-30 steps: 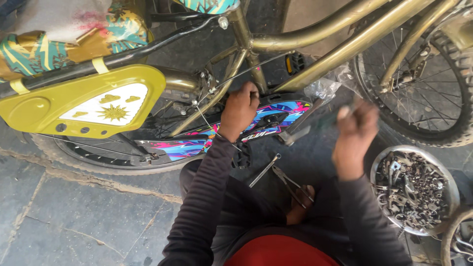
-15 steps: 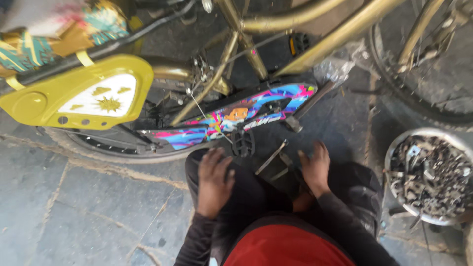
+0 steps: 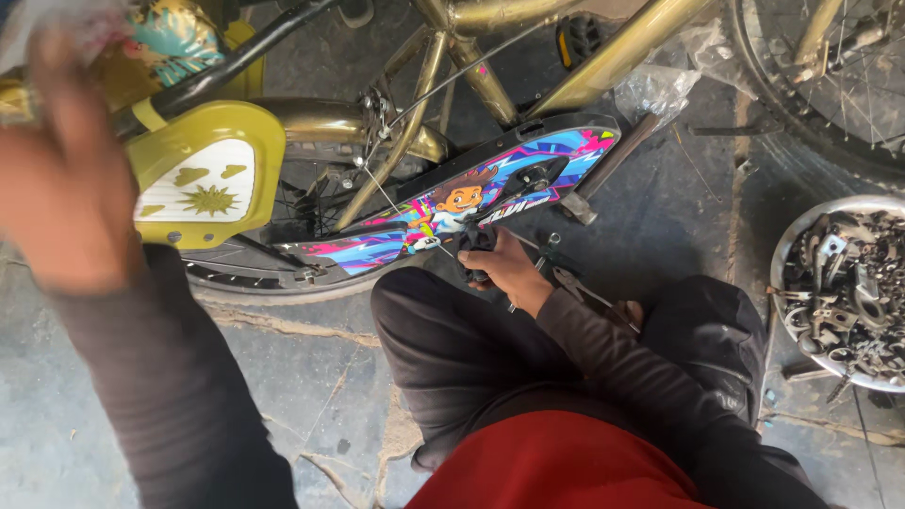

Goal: The person uses a screwdriver and pliers to adjust and reattach a plastic chain guard onto a bicycle frame while sitting on the floor.

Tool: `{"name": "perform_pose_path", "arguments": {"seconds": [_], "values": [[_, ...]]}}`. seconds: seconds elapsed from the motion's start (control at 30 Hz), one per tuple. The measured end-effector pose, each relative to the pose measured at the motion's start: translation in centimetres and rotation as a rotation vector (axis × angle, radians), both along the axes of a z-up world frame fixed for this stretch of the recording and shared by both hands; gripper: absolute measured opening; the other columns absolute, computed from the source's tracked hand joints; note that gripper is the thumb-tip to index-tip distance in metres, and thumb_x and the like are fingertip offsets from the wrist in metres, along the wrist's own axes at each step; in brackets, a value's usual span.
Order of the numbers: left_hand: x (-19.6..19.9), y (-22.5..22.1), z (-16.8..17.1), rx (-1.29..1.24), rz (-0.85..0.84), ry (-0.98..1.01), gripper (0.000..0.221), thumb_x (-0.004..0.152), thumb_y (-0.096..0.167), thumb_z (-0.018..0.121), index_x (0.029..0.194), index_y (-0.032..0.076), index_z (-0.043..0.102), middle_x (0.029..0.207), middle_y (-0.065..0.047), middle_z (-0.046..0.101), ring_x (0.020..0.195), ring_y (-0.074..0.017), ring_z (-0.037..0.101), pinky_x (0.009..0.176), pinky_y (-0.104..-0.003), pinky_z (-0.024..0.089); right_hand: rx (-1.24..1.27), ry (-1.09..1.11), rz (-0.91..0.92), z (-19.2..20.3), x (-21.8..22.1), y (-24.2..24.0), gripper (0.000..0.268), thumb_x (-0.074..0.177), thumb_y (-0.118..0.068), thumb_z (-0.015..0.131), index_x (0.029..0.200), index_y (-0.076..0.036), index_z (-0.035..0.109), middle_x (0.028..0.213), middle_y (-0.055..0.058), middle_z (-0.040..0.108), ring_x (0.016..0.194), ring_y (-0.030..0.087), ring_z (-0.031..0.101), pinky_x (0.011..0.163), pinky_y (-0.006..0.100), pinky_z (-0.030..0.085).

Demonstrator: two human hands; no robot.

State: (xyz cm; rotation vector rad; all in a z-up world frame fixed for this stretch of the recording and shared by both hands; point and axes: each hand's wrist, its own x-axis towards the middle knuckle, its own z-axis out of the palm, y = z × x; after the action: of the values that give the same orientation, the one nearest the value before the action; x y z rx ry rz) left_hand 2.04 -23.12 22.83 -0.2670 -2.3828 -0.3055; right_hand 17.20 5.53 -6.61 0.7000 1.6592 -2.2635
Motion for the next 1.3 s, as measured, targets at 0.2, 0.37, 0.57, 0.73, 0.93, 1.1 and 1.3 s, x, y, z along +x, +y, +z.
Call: {"name": "perform_pose_path", "arguments": {"seconds": [0.2, 0.37, 0.57, 0.73, 0.93, 1.1, 1.3], "values": [[-6.5, -1.4, -2.3, -0.218, -0.482, 0.167, 0.054, 0.109, 0.038, 0.059, 0.148, 0.000, 0.052, 0.127, -0.014, 0.066, 0.102, -0.0245, 0.066, 0.088, -0.032, 0.055, 0.104, 0.071, -0.053, -1.5, -0.2, 0.6, 0.052, 0.077, -0.017, 0.079, 0.121, -0.002, 0.054, 0.093, 0.007, 0.066, 0.073, 0.012, 0.068, 0.051, 0.031, 0.058], [-6.4, -1.6, -2.6, -0.038, -0.581, -0.003, 0.063, 0.103, 0.040, 0.070, 0.142, -0.006, 0.053, 0.108, -0.013, 0.065, 0.092, -0.0206, 0.066, 0.085, -0.029, 0.058, 0.325, 0.026, -0.016, -5.1, 0.1, 0.4, 0.056, 0.080, -0.020, 0.079, 0.125, 0.001, 0.052, 0.101, 0.013, 0.067, 0.080, 0.021, 0.069, 0.058, 0.034, 0.059], [-6.6, -1.5, -1.6, -0.036, -0.599, -0.060, 0.057, 0.099, 0.035, 0.076, 0.140, -0.003, 0.060, 0.110, -0.012, 0.069, 0.087, -0.0184, 0.063, 0.080, -0.028, 0.054, 1.551, 0.422, 0.133, -6.3, 3.4, 8.8, 0.044, 0.087, -0.035, 0.079, 0.113, -0.008, 0.056, 0.121, 0.023, 0.070, 0.103, 0.042, 0.071, 0.080, 0.044, 0.056], [-7.2, -1.0, -2.0, 0.022, -0.611, -0.156, 0.055, 0.102, 0.030, 0.075, 0.140, -0.006, 0.057, 0.114, -0.009, 0.069, 0.092, -0.0150, 0.062, 0.087, -0.025, 0.053, 1.120, 0.099, -0.043, -6.8, 5.3, 14.2, 0.055, 0.081, -0.025, 0.084, 0.122, 0.004, 0.060, 0.096, 0.024, 0.071, 0.090, 0.044, 0.068, 0.075, 0.048, 0.054], [-6.9, -1.0, -1.8, 0.014, -0.579, -0.076, 0.057, 0.096, 0.029, 0.080, 0.136, -0.007, 0.060, 0.108, -0.013, 0.069, 0.084, -0.0176, 0.060, 0.078, -0.027, 0.054, 0.205, -0.045, -0.293, -7.5, 4.7, 15.8, 0.046, 0.078, -0.021, 0.077, 0.119, -0.002, 0.067, 0.092, 0.005, 0.073, 0.076, 0.016, 0.070, 0.057, 0.033, 0.057], [-10.3, -2.5, -4.4, 0.188, -0.603, -0.161, 0.054, 0.099, 0.031, 0.076, 0.136, -0.006, 0.060, 0.110, -0.008, 0.069, 0.089, -0.0149, 0.064, 0.080, -0.025, 0.053, 0.404, 0.038, -0.325, -7.1, 4.9, 18.1, 0.046, 0.081, -0.019, 0.078, 0.121, 0.001, 0.068, 0.095, 0.011, 0.072, 0.078, 0.022, 0.068, 0.059, 0.036, 0.053], [-15.8, -4.0, -7.8, 0.394, -0.528, -0.318, 0.047, 0.101, 0.038, 0.072, 0.121, -0.003, 0.063, 0.099, -0.007, 0.067, 0.086, -0.0161, 0.064, 0.079, -0.028, 0.054, 1.128, 0.142, -0.234, -4.1, 5.6, 17.0, 0.050, 0.086, -0.026, 0.078, 0.124, 0.001, 0.061, 0.098, 0.027, 0.072, 0.092, 0.044, 0.071, 0.078, 0.049, 0.055]]}}
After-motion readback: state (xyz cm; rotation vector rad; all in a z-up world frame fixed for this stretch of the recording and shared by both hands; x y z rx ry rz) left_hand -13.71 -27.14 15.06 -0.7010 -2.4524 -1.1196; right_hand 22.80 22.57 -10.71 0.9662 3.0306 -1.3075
